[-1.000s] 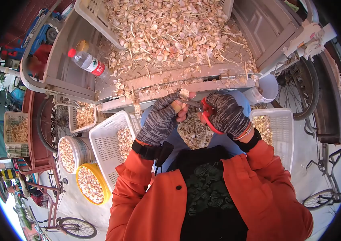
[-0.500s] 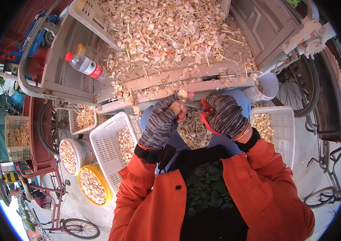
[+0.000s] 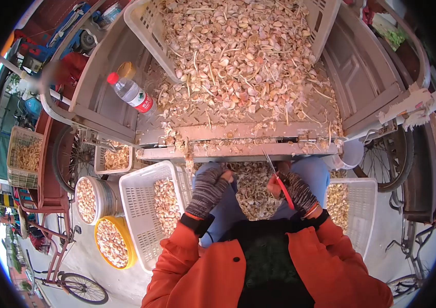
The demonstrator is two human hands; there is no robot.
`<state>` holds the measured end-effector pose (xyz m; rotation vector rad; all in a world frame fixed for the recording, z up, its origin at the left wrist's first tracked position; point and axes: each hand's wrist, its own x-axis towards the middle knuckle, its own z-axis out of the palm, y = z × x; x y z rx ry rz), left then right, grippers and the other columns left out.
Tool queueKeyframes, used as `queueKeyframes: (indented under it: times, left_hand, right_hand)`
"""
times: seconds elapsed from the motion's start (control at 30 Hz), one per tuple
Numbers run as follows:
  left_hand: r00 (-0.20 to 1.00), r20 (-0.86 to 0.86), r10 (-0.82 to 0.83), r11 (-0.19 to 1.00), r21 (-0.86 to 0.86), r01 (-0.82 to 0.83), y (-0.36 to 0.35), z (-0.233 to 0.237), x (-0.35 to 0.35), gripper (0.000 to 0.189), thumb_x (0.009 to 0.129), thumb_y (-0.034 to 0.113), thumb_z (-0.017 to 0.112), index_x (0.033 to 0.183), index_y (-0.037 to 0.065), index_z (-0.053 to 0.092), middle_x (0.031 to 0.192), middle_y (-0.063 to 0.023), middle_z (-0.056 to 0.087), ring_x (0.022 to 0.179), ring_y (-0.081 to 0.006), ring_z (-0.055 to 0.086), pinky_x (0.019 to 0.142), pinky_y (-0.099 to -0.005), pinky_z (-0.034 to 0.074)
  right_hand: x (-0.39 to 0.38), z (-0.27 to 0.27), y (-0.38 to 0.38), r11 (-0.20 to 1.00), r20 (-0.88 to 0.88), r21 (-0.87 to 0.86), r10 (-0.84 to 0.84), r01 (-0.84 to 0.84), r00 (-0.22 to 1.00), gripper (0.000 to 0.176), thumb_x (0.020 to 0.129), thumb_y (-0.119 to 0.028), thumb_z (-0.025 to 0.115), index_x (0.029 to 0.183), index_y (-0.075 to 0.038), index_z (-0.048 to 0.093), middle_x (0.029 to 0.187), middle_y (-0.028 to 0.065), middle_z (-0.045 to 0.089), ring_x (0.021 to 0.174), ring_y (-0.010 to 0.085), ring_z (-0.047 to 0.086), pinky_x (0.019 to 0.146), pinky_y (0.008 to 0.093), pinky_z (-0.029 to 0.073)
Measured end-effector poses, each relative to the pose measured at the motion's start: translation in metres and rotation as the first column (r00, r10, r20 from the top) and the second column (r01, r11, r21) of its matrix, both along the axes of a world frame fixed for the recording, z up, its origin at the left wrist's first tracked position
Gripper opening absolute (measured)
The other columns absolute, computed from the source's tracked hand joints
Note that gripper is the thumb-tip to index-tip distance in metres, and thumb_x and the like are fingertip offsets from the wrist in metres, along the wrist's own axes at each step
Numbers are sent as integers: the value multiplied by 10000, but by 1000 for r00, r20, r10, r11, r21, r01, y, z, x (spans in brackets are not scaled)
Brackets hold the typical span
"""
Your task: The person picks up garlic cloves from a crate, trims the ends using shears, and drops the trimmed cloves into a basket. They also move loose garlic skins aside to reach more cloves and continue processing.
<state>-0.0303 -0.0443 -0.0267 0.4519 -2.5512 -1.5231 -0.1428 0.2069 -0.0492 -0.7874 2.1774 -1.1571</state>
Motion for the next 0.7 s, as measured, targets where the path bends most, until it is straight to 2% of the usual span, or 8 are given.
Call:
queueKeyframes:
  times: [0.07,0.2,0.23,0.3,0.37,0.47,0.57,0.7]
  left_hand:
    - [932,-83,353,913,250,-323,-32,8,23,155,912,141,544,938,8,619,798,-22,611,756,-93,528,709,-252,437]
    - [650,-204,732,680,161,-716,-102,-11,70,154,948,118,479,967,29,604,832,-14,578,778,-99,505,756,-244,420]
    - [712,-234,663,704,-131,-698,-135,-49,93,196,872,158,582,1029,41,597,939,-79,596,862,-190,553,818,-318,443]
    - [738,333,588,618,-772,-144,-152,-67,107,416,751,229,686,1116,60,582,1132,-149,551,1044,-307,533,916,-415,420]
    - [765,48,642,474,-810,-346,-135,-44,75,516,719,234,687,1197,87,560,1294,-161,450,1190,-348,438,983,-445,374]
    - [896,-397,198,603,-672,-430,-108,11,-23,333,777,65,624,1110,67,607,984,-140,607,968,-331,565,851,-415,447]
    - [928,-334,163,783,-529,-328,-120,-13,-113,209,813,73,633,1021,53,623,872,-71,623,733,-163,582,625,-268,453]
    - [996,-77,55,848,-523,-87,-117,-13,-184,387,706,106,678,1068,8,584,980,-173,591,874,-343,592,787,-412,491]
  right_hand:
    - [-11,-37,-1,991,-76,-95,-98,91,992,246,895,-239,594,1017,-26,598,863,135,653,804,299,637,740,364,500]
    - [-23,-12,-16,998,-7,62,14,-13,1000,191,888,-197,599,977,-28,601,858,130,664,798,278,646,736,358,503]
    - [-23,-14,-19,998,154,3,-57,57,986,218,859,-214,641,967,-29,600,852,129,664,799,263,647,735,358,504]
    - [-23,-8,-25,990,317,-48,-114,136,941,253,829,-232,684,958,-31,599,846,127,663,801,249,649,735,357,506]
    - [-23,5,-29,997,150,13,-83,82,985,275,802,-242,716,941,-32,605,827,115,666,786,229,654,718,347,513]
    - [-23,-42,-18,996,267,-57,-51,68,962,208,830,-182,673,955,-31,604,834,122,663,811,240,657,731,344,513]
    - [-25,-58,-18,994,217,-109,5,20,976,164,855,-146,624,971,-32,606,850,137,656,834,268,656,741,354,514]
    - [-26,-45,-16,990,146,-98,-90,105,985,140,818,-124,678,903,-47,598,758,61,604,701,156,579,684,307,482]
